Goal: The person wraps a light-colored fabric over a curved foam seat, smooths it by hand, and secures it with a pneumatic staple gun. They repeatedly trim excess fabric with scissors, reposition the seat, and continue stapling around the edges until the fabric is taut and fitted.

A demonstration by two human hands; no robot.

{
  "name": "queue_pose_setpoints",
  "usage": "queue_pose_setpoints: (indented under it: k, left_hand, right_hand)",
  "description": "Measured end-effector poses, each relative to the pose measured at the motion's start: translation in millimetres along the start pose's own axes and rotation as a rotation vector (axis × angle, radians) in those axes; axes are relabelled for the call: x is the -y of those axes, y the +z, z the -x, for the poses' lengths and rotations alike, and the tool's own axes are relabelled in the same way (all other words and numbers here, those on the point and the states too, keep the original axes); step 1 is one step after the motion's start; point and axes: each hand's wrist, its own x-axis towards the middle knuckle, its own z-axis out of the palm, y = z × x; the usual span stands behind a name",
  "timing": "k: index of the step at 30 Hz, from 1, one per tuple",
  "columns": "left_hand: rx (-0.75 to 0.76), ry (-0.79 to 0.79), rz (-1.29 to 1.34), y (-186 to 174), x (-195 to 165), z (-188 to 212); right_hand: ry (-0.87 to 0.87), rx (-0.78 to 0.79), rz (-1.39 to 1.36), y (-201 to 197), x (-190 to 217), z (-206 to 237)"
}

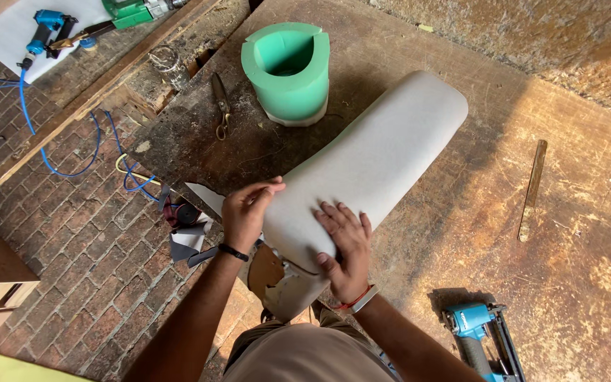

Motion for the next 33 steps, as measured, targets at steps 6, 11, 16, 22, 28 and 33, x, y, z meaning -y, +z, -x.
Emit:
queue_pose_setpoints:
  k: [6,11,16,22,28,33]
  left_hand:
    - [0.018,0.042,0.036,-36.0,8.6,30.4]
    - [0.003,0.137,0.208,-56.3,29.7,50.6]
    - [0.009,0.104,0.288,-68.6,40.8,69.3]
    - [0.076,0.187,0.188,-75.7,22.0,72.7]
    - [0.141,0.173,-0.016,-68.3,0.8,55.5]
    - [0.157,0.218,0.011,-33.4,-1.9,23.6]
  right_hand:
    - [-0.089,0.181,0.093,0.3,56.0,10.4]
    - [-0.186,0.251,0.224,11.5,92.1,19.7]
    - [-0.173,0.201,0.301,26.9,112.6,38.0]
    - [-0.089,0.112,0.317,35.3,123.7,48.5]
    - [-0.045,0.052,0.283,25.7,105.6,39.2]
    - [0.041,0.034,0.237,7.2,74.8,14.1]
